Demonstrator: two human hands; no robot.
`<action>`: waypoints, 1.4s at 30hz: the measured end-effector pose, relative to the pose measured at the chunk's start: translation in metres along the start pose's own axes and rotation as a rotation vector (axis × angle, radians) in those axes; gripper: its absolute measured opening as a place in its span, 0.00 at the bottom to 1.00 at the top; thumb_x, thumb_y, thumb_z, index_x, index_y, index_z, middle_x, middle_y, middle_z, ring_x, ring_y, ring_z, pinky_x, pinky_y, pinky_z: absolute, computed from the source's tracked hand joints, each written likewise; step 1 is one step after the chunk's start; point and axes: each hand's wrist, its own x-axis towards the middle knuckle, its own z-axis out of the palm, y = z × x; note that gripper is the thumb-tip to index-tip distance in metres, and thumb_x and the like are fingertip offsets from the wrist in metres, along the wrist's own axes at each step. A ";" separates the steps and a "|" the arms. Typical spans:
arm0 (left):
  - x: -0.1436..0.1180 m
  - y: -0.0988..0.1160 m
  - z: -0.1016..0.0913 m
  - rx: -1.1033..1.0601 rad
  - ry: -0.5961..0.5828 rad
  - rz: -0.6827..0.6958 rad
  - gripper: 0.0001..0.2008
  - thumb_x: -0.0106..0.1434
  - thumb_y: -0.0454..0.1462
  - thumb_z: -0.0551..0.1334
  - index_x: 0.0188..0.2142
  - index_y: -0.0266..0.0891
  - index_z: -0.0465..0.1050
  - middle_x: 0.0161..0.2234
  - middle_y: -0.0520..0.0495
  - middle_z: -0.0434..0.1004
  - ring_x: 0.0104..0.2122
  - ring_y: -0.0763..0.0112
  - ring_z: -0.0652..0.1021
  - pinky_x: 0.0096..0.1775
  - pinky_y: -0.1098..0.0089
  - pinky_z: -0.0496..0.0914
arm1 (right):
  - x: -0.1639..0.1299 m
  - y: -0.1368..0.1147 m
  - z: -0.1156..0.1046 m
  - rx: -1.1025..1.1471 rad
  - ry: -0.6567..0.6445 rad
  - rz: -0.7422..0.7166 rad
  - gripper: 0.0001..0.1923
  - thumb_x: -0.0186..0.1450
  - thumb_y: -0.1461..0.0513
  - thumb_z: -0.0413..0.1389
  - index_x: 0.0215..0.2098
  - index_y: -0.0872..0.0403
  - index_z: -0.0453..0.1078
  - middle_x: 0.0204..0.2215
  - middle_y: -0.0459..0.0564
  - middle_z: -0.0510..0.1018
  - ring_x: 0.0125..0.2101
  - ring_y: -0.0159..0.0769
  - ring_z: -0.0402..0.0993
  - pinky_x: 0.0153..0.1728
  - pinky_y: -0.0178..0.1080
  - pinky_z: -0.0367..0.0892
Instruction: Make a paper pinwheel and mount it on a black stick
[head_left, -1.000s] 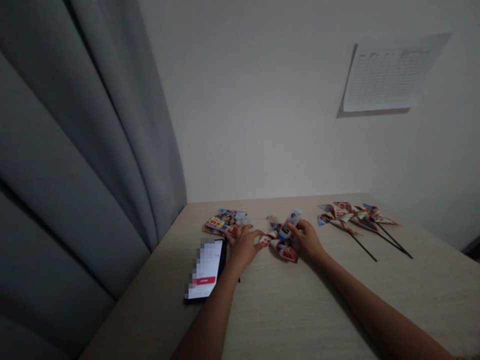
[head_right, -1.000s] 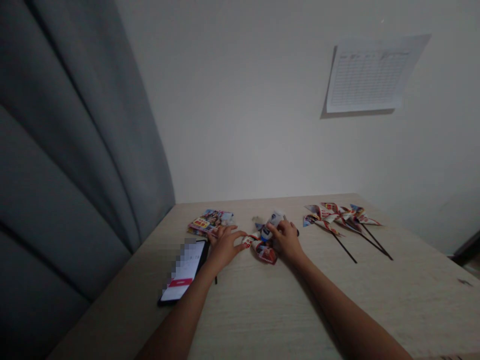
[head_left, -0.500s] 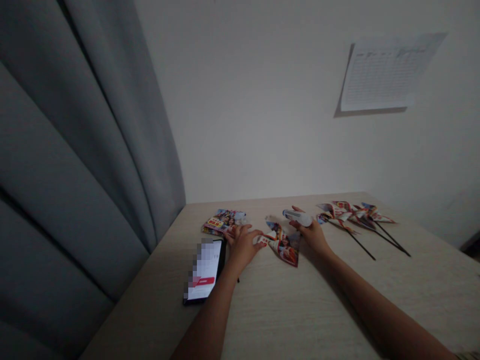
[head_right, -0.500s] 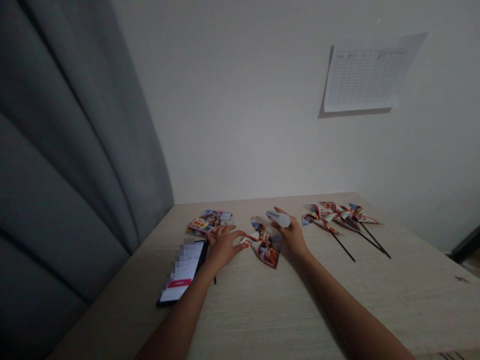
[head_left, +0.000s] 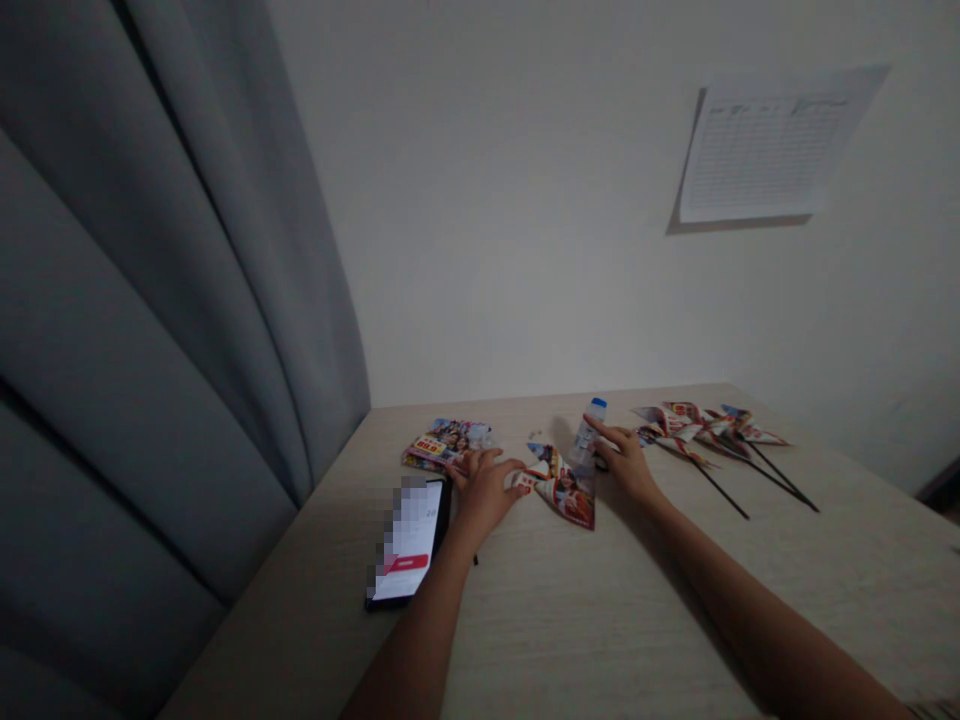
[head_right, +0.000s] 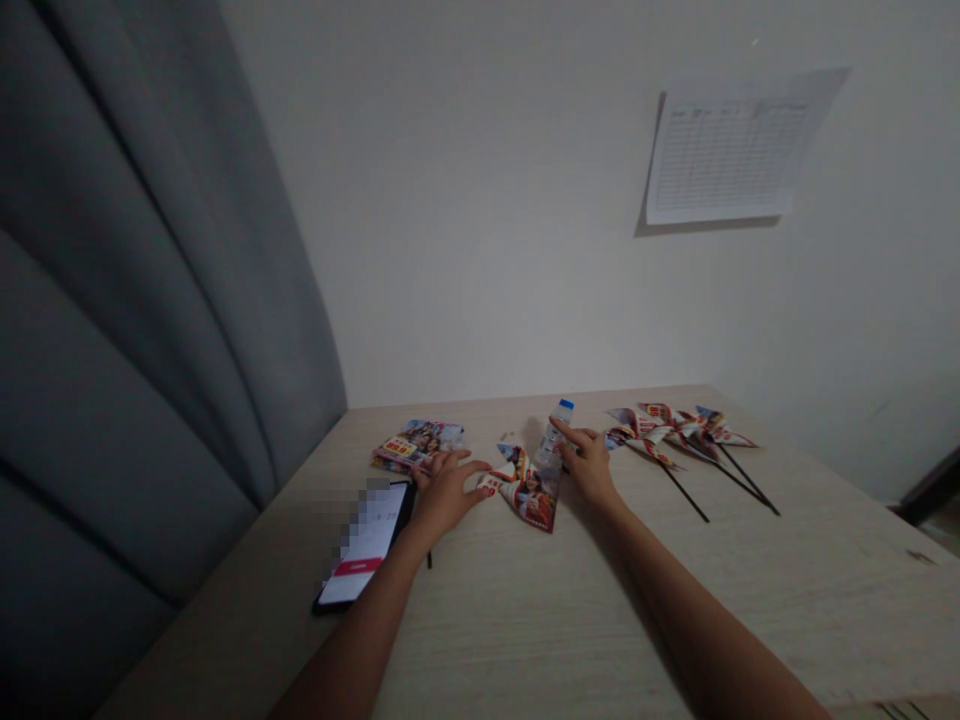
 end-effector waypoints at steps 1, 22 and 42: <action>0.000 -0.001 0.001 -0.002 0.003 0.001 0.18 0.63 0.44 0.68 0.53 0.61 0.78 0.66 0.47 0.66 0.68 0.47 0.57 0.64 0.28 0.37 | 0.000 0.000 0.000 -0.005 0.004 0.007 0.23 0.67 0.56 0.52 0.58 0.47 0.76 0.45 0.54 0.81 0.50 0.47 0.70 0.56 0.51 0.64; -0.010 0.017 0.007 0.006 0.168 0.051 0.12 0.66 0.48 0.64 0.47 0.60 0.83 0.62 0.48 0.72 0.65 0.46 0.62 0.65 0.28 0.37 | -0.003 -0.004 0.002 -0.192 -0.061 -0.125 0.22 0.70 0.60 0.49 0.56 0.40 0.77 0.56 0.51 0.78 0.56 0.55 0.62 0.57 0.62 0.57; -0.011 0.022 0.025 0.053 0.162 0.066 0.28 0.63 0.57 0.63 0.60 0.56 0.73 0.67 0.43 0.64 0.67 0.43 0.60 0.66 0.30 0.35 | -0.012 -0.036 -0.021 -0.515 -0.415 -0.048 0.24 0.71 0.52 0.55 0.65 0.33 0.66 0.52 0.57 0.75 0.54 0.55 0.70 0.58 0.69 0.54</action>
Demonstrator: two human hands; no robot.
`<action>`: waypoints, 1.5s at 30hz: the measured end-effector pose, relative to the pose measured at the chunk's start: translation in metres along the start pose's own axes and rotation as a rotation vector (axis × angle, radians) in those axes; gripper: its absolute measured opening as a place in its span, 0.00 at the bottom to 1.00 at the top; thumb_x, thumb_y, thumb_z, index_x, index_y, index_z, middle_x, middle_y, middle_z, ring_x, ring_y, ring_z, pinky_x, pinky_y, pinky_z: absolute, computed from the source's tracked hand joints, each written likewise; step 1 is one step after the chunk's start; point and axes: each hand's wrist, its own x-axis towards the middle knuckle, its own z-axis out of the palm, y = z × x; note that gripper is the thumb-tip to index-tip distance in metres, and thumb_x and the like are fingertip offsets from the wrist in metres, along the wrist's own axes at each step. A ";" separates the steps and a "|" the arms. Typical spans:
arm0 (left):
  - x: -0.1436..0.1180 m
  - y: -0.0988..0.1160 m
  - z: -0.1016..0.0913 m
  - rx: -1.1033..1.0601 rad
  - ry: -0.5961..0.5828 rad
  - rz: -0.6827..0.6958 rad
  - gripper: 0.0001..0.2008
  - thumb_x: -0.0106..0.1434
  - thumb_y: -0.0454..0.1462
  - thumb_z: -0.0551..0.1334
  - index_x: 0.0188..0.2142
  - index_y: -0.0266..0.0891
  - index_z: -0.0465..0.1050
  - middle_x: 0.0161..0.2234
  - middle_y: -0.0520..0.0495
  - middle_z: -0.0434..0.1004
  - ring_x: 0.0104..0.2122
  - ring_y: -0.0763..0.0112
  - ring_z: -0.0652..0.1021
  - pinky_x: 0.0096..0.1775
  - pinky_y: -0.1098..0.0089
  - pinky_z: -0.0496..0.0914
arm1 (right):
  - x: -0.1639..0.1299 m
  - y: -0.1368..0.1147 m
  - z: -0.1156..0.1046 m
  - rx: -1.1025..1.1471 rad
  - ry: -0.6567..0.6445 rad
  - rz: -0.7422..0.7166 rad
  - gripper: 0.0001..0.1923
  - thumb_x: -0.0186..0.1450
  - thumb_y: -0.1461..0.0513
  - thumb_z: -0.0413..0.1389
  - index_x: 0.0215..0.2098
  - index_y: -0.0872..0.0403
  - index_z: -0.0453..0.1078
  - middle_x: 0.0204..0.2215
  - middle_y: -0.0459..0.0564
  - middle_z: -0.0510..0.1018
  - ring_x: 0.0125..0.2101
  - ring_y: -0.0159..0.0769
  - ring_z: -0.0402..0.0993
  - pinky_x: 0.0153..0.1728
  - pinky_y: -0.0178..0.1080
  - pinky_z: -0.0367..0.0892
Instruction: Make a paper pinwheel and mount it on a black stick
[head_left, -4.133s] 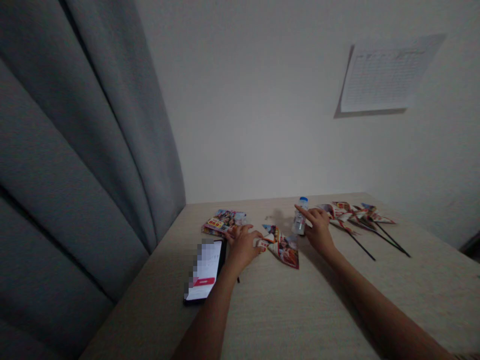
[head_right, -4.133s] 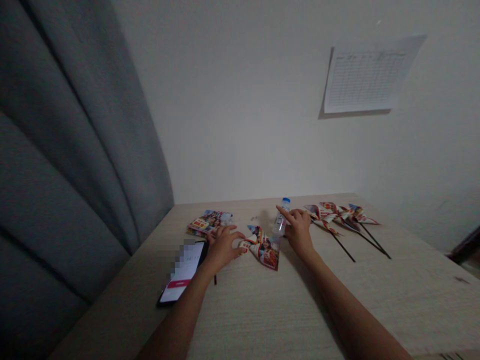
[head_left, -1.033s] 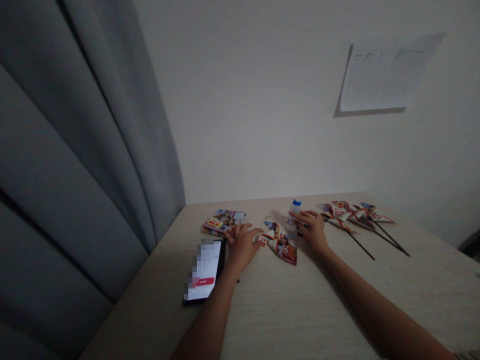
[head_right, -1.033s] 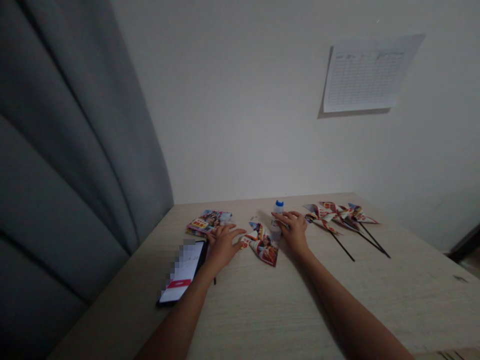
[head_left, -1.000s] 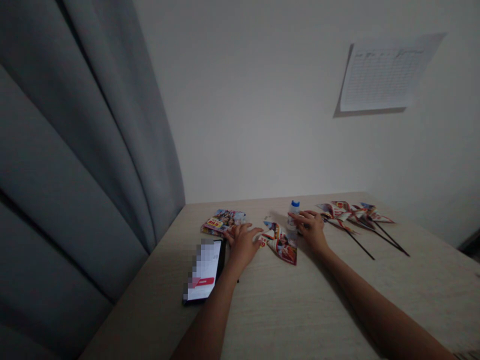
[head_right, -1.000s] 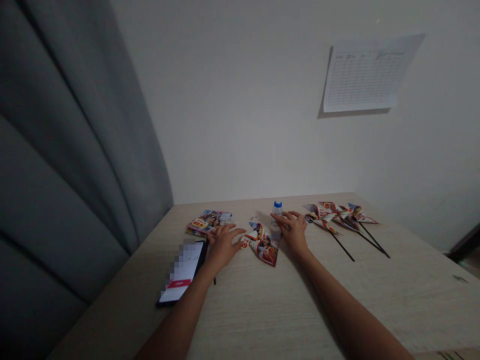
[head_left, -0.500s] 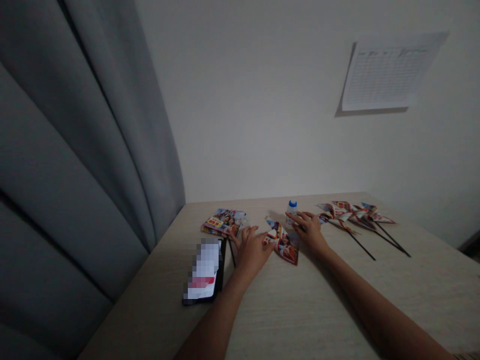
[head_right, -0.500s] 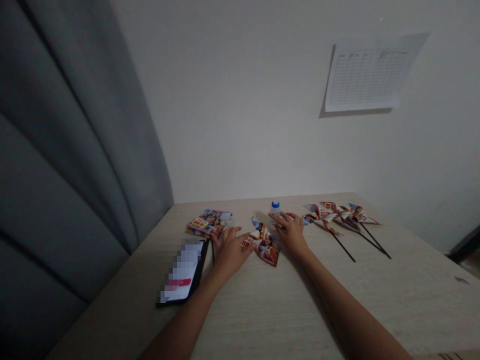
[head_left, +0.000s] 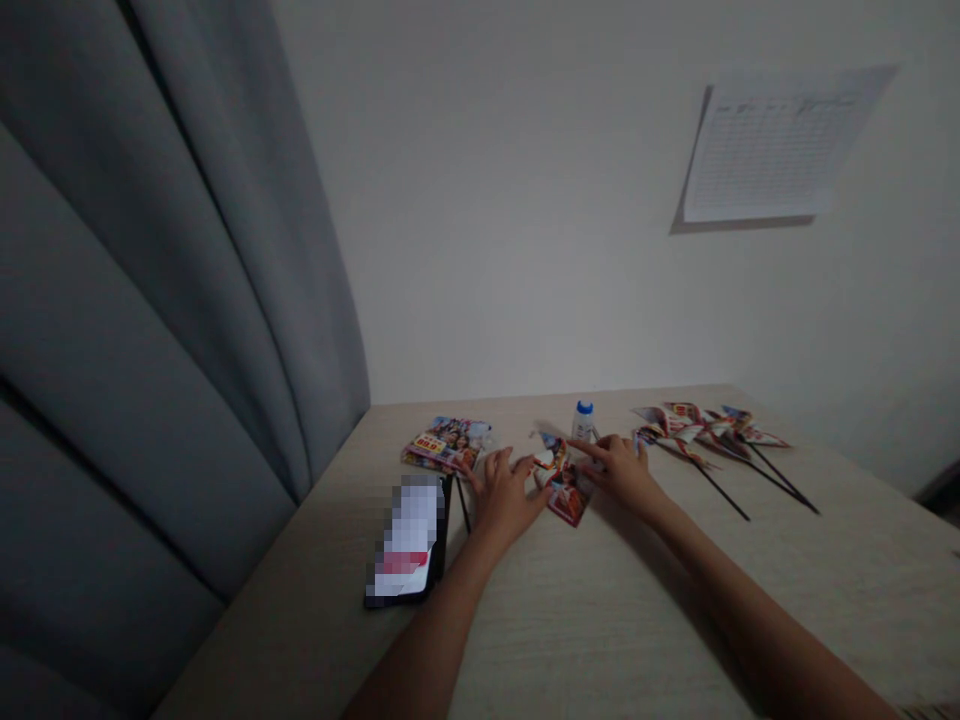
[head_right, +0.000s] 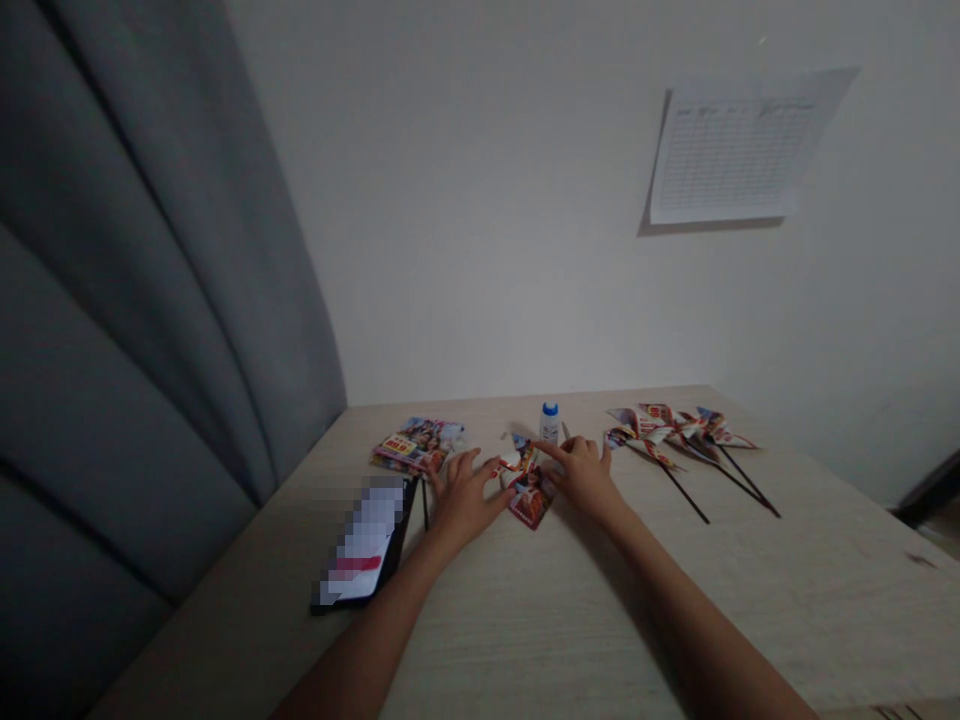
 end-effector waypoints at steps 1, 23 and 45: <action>0.001 -0.001 0.000 0.000 0.009 -0.002 0.27 0.63 0.56 0.63 0.60 0.57 0.73 0.67 0.43 0.64 0.67 0.43 0.60 0.66 0.29 0.36 | -0.001 -0.003 -0.001 -0.017 -0.030 0.003 0.24 0.70 0.51 0.56 0.64 0.34 0.67 0.52 0.57 0.75 0.54 0.55 0.69 0.58 0.68 0.55; 0.008 -0.010 0.001 -0.066 -0.016 -0.016 0.17 0.63 0.52 0.66 0.51 0.63 0.80 0.68 0.46 0.64 0.68 0.47 0.59 0.64 0.27 0.36 | -0.015 -0.021 -0.015 0.196 -0.120 -0.434 0.16 0.57 0.55 0.68 0.45 0.42 0.81 0.47 0.49 0.83 0.56 0.53 0.70 0.67 0.67 0.39; 0.009 -0.012 -0.001 -0.073 -0.036 -0.020 0.17 0.62 0.52 0.67 0.50 0.62 0.81 0.68 0.46 0.64 0.68 0.45 0.60 0.64 0.28 0.35 | -0.013 -0.023 -0.014 0.206 -0.076 -0.452 0.13 0.62 0.63 0.59 0.43 0.43 0.81 0.41 0.47 0.84 0.52 0.47 0.73 0.67 0.64 0.43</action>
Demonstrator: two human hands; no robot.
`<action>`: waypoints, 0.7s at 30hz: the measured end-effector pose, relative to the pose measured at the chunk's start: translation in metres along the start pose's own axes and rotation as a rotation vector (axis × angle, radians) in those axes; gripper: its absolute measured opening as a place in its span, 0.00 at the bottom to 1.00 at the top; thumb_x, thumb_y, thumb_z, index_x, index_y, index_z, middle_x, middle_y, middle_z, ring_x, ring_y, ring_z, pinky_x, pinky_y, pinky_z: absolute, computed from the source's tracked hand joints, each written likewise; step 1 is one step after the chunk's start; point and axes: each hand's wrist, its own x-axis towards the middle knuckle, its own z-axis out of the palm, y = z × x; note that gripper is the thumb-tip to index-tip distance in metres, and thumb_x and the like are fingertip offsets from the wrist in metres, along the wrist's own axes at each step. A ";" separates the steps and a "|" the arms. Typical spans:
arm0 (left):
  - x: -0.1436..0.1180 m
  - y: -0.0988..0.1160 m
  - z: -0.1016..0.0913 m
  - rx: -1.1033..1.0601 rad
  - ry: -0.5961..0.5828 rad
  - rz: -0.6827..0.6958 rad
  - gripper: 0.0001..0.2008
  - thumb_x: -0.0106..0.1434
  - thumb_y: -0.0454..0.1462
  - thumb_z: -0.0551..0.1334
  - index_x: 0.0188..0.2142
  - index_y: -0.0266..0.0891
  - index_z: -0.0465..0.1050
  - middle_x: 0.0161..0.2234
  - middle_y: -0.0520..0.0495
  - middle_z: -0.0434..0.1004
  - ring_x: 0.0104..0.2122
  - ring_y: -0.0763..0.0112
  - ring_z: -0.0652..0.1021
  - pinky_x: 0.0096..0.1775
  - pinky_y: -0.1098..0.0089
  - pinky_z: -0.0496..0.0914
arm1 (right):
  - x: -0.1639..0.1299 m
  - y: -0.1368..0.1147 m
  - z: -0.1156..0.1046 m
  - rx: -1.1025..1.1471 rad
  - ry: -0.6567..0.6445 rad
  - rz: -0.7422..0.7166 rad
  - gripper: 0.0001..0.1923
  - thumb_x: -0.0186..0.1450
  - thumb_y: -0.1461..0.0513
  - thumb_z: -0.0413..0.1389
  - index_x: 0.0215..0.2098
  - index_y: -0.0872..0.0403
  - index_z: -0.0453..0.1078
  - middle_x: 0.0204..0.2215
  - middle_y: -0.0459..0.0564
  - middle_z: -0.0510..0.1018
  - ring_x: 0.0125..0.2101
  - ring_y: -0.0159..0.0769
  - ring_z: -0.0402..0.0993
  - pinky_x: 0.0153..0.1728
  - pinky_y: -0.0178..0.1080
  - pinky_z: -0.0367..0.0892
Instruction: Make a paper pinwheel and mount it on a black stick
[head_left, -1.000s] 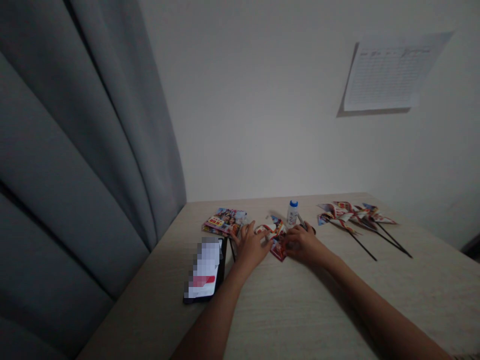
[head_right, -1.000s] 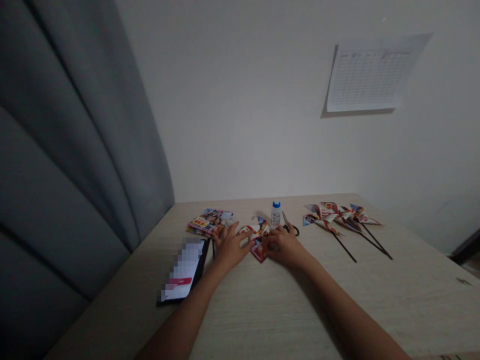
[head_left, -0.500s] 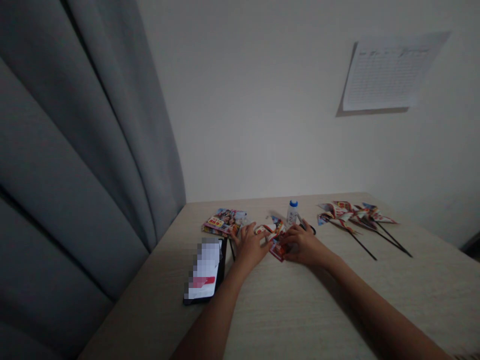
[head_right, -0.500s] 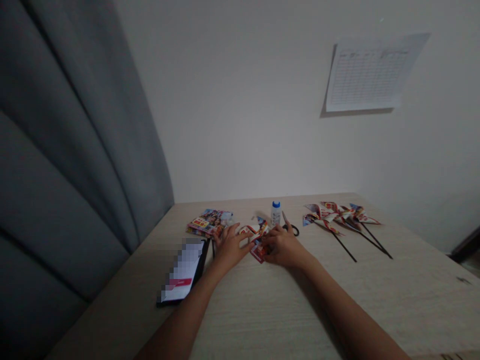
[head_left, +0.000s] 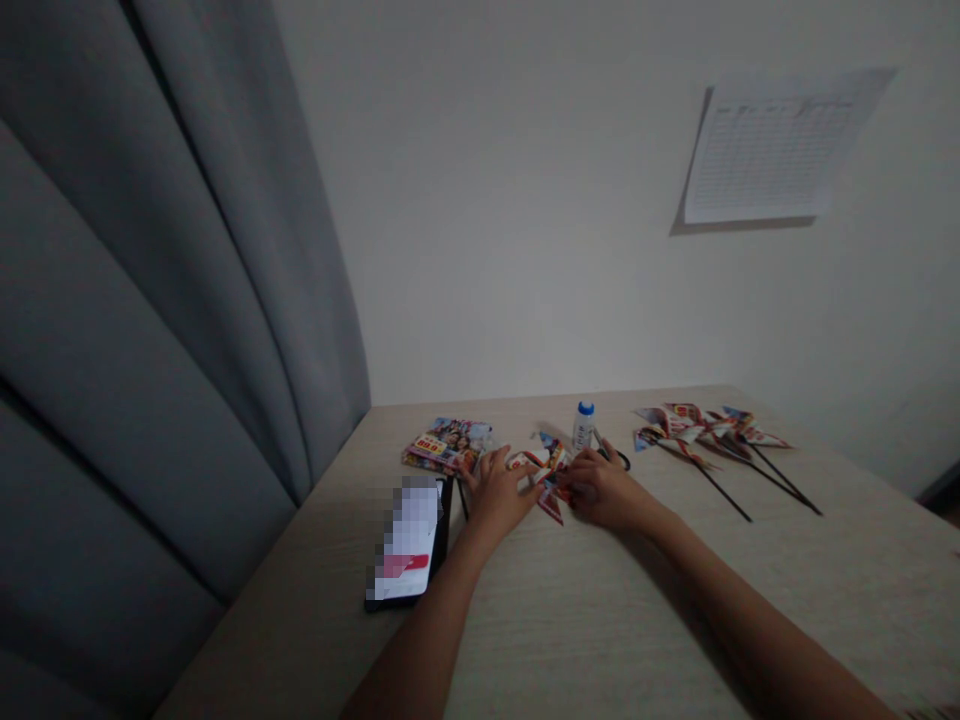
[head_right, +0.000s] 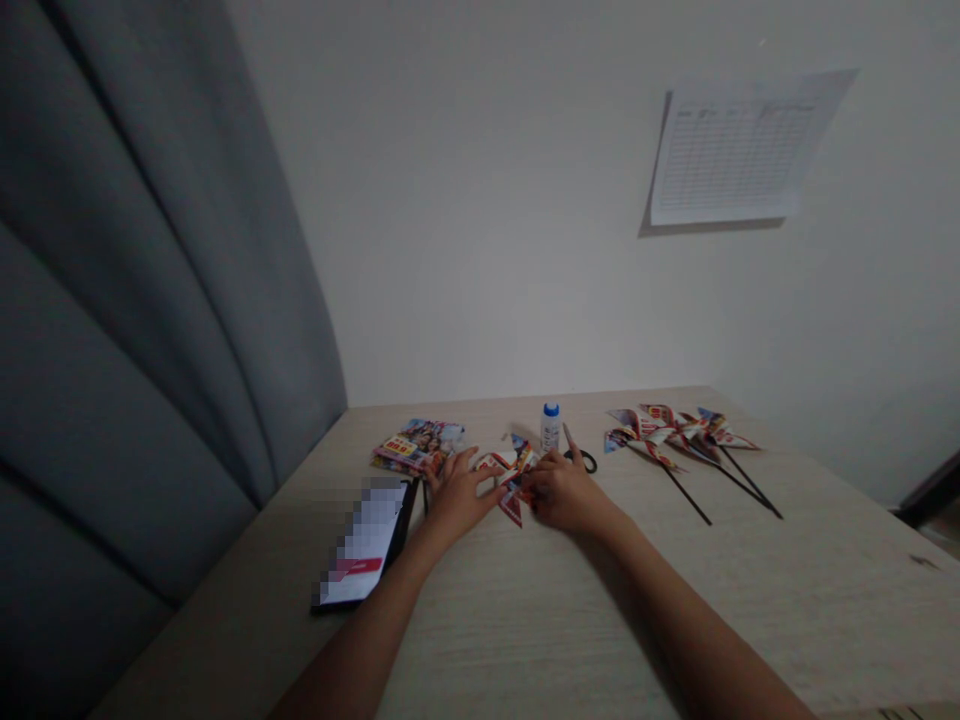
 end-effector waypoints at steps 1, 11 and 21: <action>0.000 0.000 0.000 -0.004 -0.004 0.002 0.17 0.62 0.52 0.67 0.50 0.62 0.81 0.68 0.46 0.63 0.68 0.44 0.60 0.64 0.28 0.35 | 0.000 0.002 0.000 0.017 -0.003 0.005 0.15 0.61 0.64 0.59 0.44 0.43 0.81 0.42 0.47 0.84 0.52 0.48 0.73 0.67 0.64 0.43; -0.001 0.000 -0.002 -0.020 -0.014 -0.001 0.17 0.63 0.52 0.66 0.51 0.61 0.80 0.67 0.47 0.64 0.67 0.44 0.60 0.65 0.30 0.36 | -0.002 0.012 0.004 0.112 -0.033 0.117 0.15 0.58 0.58 0.66 0.45 0.43 0.82 0.48 0.52 0.82 0.56 0.52 0.71 0.66 0.66 0.43; -0.001 0.002 -0.002 -0.030 -0.006 0.000 0.16 0.63 0.50 0.67 0.50 0.61 0.80 0.66 0.45 0.66 0.67 0.46 0.61 0.64 0.27 0.36 | 0.001 0.003 0.003 0.031 -0.019 0.054 0.13 0.62 0.58 0.61 0.45 0.43 0.81 0.43 0.49 0.83 0.54 0.49 0.72 0.67 0.65 0.42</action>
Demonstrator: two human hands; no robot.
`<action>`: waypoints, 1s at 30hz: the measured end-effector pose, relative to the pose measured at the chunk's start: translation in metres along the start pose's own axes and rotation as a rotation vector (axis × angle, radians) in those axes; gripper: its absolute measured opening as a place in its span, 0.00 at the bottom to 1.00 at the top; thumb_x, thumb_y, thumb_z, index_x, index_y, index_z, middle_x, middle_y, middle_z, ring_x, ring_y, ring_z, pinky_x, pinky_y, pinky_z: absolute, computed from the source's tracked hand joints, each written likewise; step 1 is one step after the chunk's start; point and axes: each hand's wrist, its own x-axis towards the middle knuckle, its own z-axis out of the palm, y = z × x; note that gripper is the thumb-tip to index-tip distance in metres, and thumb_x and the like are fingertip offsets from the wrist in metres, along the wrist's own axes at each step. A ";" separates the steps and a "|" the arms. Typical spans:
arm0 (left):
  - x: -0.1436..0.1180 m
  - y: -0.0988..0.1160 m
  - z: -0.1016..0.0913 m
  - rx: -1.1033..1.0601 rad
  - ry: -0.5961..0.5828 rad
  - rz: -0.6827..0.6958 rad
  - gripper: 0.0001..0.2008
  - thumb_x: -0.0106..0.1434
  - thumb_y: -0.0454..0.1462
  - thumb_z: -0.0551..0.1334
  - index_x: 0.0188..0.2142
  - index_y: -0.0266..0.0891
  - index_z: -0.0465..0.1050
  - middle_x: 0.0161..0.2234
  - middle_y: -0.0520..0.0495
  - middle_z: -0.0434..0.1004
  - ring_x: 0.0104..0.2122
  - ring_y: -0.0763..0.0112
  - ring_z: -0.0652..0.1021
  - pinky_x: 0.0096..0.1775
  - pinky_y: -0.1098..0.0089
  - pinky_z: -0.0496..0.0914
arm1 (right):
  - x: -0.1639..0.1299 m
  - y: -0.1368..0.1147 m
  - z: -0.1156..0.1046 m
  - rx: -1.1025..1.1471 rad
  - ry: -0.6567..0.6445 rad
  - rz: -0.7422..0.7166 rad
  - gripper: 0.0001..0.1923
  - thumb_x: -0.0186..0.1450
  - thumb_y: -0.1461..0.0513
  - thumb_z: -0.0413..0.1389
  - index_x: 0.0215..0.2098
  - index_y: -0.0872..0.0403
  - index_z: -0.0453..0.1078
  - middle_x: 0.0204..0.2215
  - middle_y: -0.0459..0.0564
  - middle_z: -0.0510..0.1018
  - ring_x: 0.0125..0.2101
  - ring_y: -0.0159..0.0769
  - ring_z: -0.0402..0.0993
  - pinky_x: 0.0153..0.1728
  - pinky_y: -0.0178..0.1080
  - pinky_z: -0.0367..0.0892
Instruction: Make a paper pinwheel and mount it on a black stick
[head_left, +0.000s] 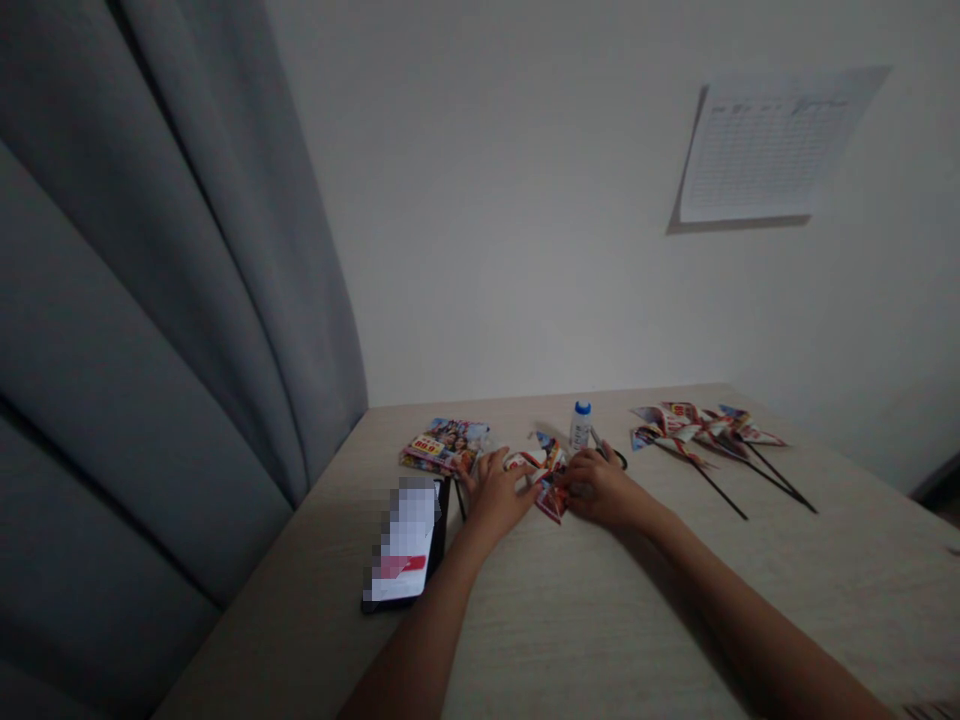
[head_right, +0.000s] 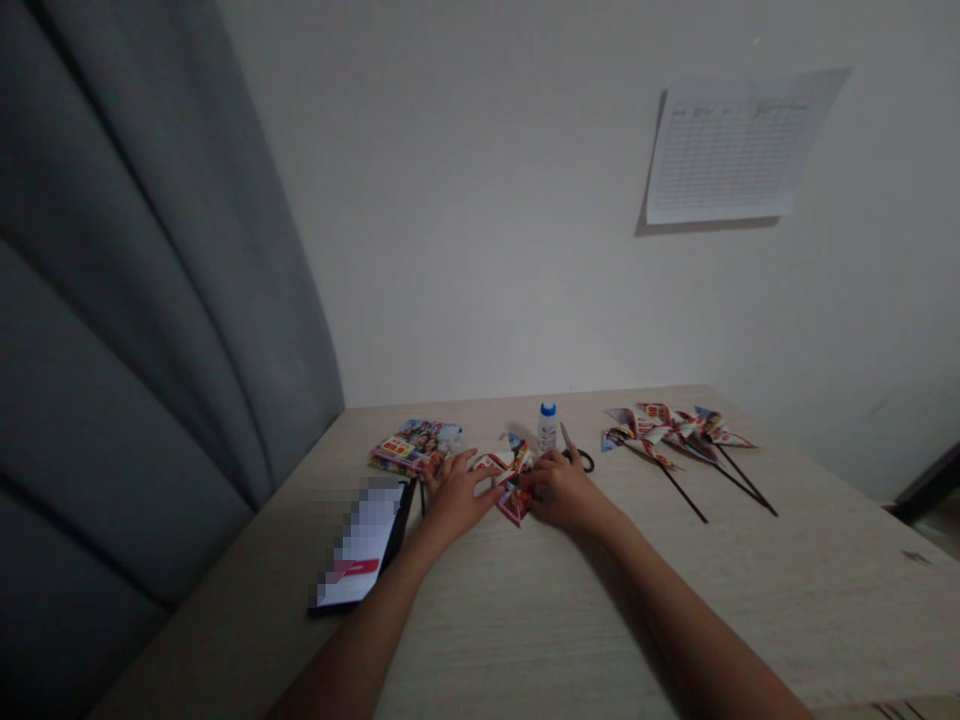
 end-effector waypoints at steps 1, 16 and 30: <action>0.000 0.000 0.000 -0.001 0.000 0.001 0.16 0.62 0.50 0.67 0.50 0.61 0.81 0.66 0.45 0.66 0.67 0.46 0.61 0.64 0.27 0.36 | 0.001 0.000 0.001 -0.003 0.005 -0.004 0.13 0.63 0.58 0.61 0.45 0.44 0.81 0.43 0.49 0.84 0.54 0.48 0.72 0.67 0.65 0.43; -0.001 0.001 -0.002 -0.020 0.008 -0.004 0.14 0.64 0.51 0.66 0.49 0.60 0.81 0.66 0.47 0.68 0.66 0.47 0.62 0.65 0.30 0.37 | 0.002 0.017 0.010 0.098 0.085 0.083 0.11 0.68 0.56 0.57 0.40 0.48 0.82 0.42 0.52 0.84 0.51 0.46 0.76 0.65 0.56 0.52; 0.003 0.003 0.004 -0.052 0.043 -0.013 0.11 0.60 0.47 0.71 0.43 0.55 0.84 0.64 0.47 0.68 0.65 0.50 0.63 0.68 0.36 0.33 | 0.010 0.017 0.025 0.114 0.187 0.309 0.09 0.65 0.56 0.60 0.40 0.51 0.78 0.38 0.53 0.83 0.43 0.44 0.78 0.60 0.54 0.57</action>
